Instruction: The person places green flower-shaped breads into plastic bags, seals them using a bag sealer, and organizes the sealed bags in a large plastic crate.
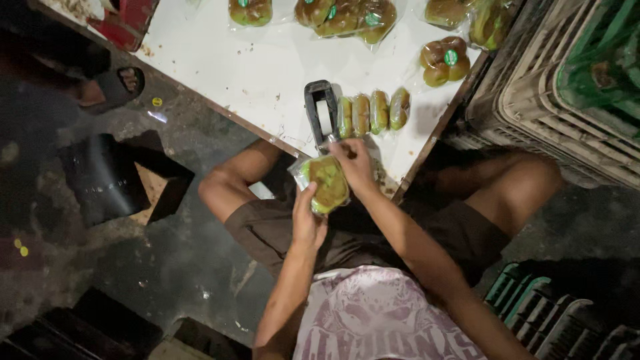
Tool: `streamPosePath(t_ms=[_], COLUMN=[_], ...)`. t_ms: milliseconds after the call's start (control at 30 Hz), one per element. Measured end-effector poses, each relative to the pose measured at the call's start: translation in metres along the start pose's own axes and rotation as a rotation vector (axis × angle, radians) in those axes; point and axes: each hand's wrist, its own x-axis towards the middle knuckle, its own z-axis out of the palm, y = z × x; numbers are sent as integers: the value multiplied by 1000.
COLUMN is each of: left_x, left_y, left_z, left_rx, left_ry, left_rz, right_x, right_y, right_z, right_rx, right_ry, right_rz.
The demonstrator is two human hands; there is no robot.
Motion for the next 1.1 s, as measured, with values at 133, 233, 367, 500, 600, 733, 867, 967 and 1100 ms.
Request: streamPosePath(t_ms=[133,233,367,500,600,733,867,967,1100], left_x=[-5,0,1,7,12,11,16,27,49], left_y=[11,26,27,18,8,-8,-12,-4,14], left_z=[-7,-14,-22,-3,8,12,6,10,57], left_rx=[49,35,134,475,725,722,380,156,418], left_ry=[8,43,-19,-129,-153,-280,-328,-175,-244], left_rz=[56,51,70,144,152,2,-272,-500,-195], right_x=[34,1,-5,1,-38,-29,-9,-30,-16], right_y=[13,17,21,-47,-110,-139,-148,-140,-114], right_z=[16,-19,-54,-70,-85,-79,-95,-111,-124], right_rx=[-278,-357,-566,-702,-472,-602,-769,-465,-416], right_ry=[49,-161,-238,-361,-635,-622,-596,-601,-257], right_rz=[-171,-329,-371,-284,-233,-187,-320,-720,-434])
